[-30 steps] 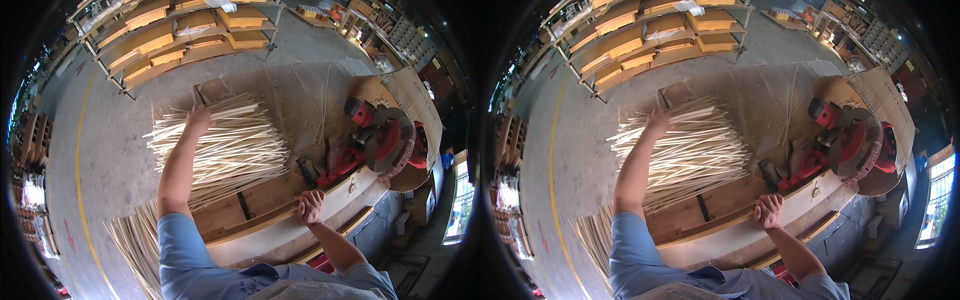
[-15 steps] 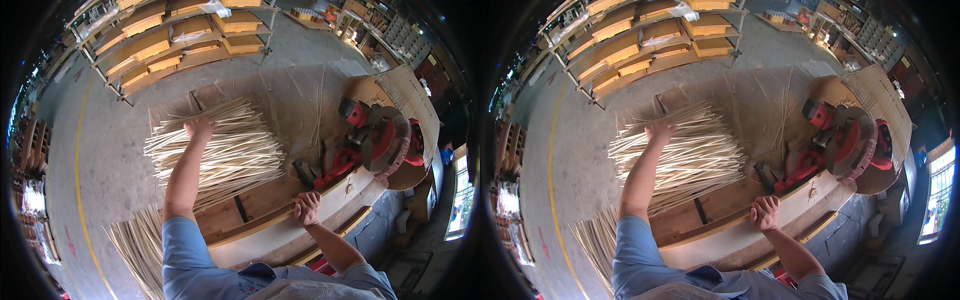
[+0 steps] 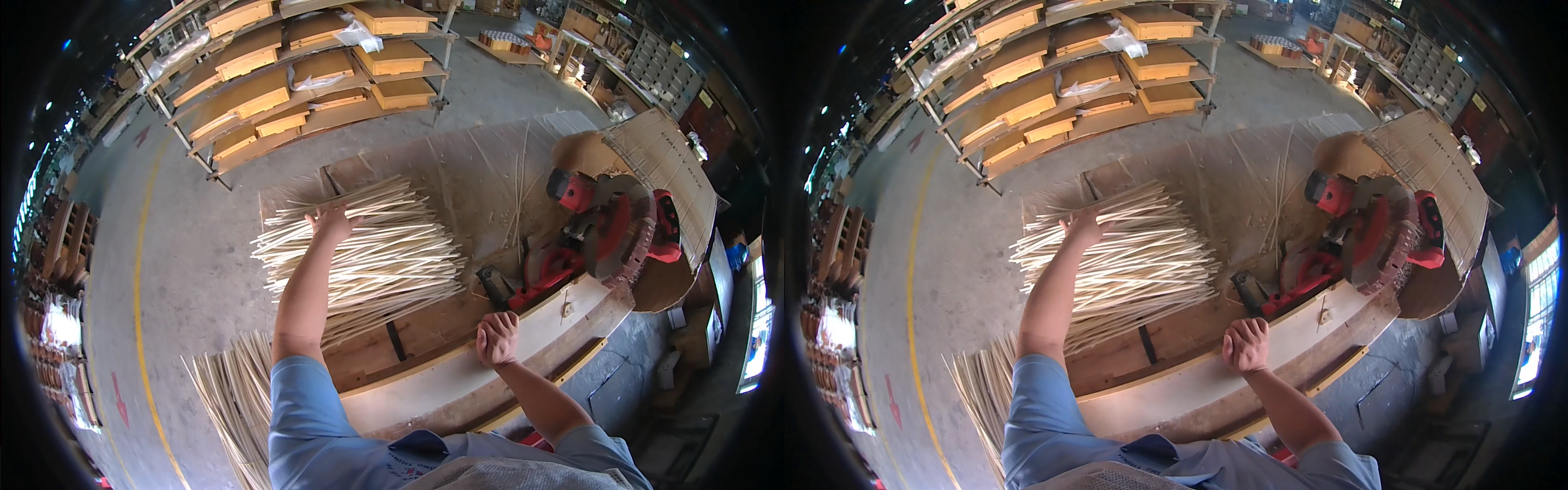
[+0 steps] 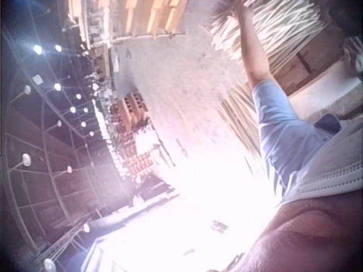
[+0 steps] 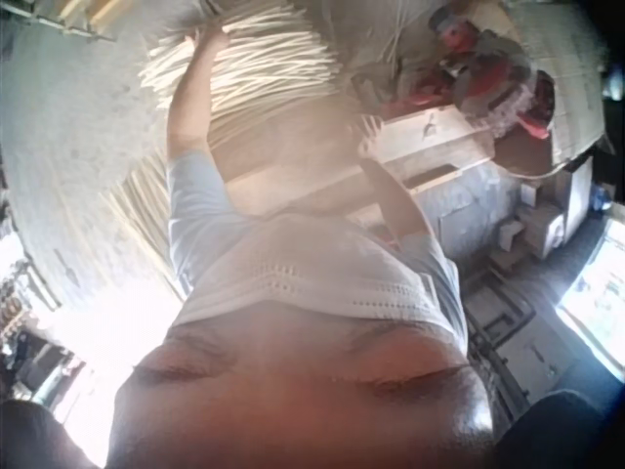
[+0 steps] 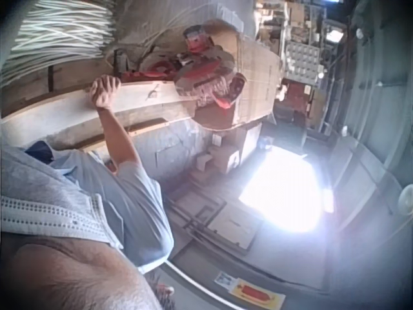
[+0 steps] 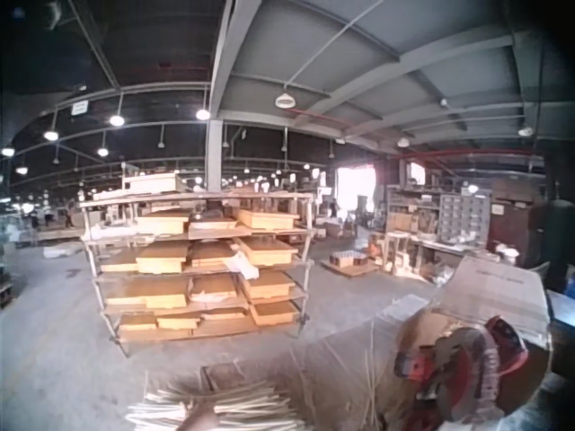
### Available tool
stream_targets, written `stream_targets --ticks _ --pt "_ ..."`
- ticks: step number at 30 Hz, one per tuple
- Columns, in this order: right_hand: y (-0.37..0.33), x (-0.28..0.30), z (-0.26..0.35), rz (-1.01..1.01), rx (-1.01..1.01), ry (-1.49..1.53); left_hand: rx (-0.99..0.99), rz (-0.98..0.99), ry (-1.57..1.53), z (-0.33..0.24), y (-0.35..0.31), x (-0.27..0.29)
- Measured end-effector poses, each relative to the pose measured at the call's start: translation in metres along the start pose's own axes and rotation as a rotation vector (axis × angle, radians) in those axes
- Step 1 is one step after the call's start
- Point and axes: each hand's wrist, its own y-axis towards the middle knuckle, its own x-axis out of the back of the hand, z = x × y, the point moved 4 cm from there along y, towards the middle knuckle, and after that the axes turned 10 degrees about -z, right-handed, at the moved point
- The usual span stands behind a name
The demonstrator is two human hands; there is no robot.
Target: The person uses a handheld circular saw to cut thin wooden sticks to length. They repeatedly pick up sticks from a pile, align them against a guide, cut them, and place the cut pieces into a growing stack.
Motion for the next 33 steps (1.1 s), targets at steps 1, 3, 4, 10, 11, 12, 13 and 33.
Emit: stream_targets --ticks 1,3,4,10,11,12,13,33 --pt "0.001 0.0 0.0 -0.004 0.007 0.0 -0.012 -0.018 -0.006 0.002 -0.006 0.007" --pt "0.0 0.002 0.0 -0.017 0.01 0.001 -0.046 -0.053 -0.014 0.004 -0.021 0.026" --pt "0.0 0.002 0.0 -0.024 0.016 0.009 -0.049 -0.052 -0.057 0.007 -0.031 0.036" --pt "-0.001 0.005 0.0 -0.046 0.026 -0.008 -0.136 -0.112 -0.152 0.021 -0.124 0.092" --pt "-0.006 0.005 -0.003 -0.035 0.011 -0.028 -0.14 -0.11 -0.14 0.013 -0.145 0.102" --pt "-0.005 0.005 -0.002 -0.029 0.023 -0.025 -0.139 -0.136 -0.202 0.022 -0.166 0.11" --pt "-0.003 0.003 -0.002 -0.047 0.03 -0.028 -0.136 -0.164 -0.263 0.034 -0.187 0.119" --pt "-0.023 -0.011 0.113 0.302 0.094 0.921 0.556 -0.983 -0.892 0.101 -0.604 0.026"
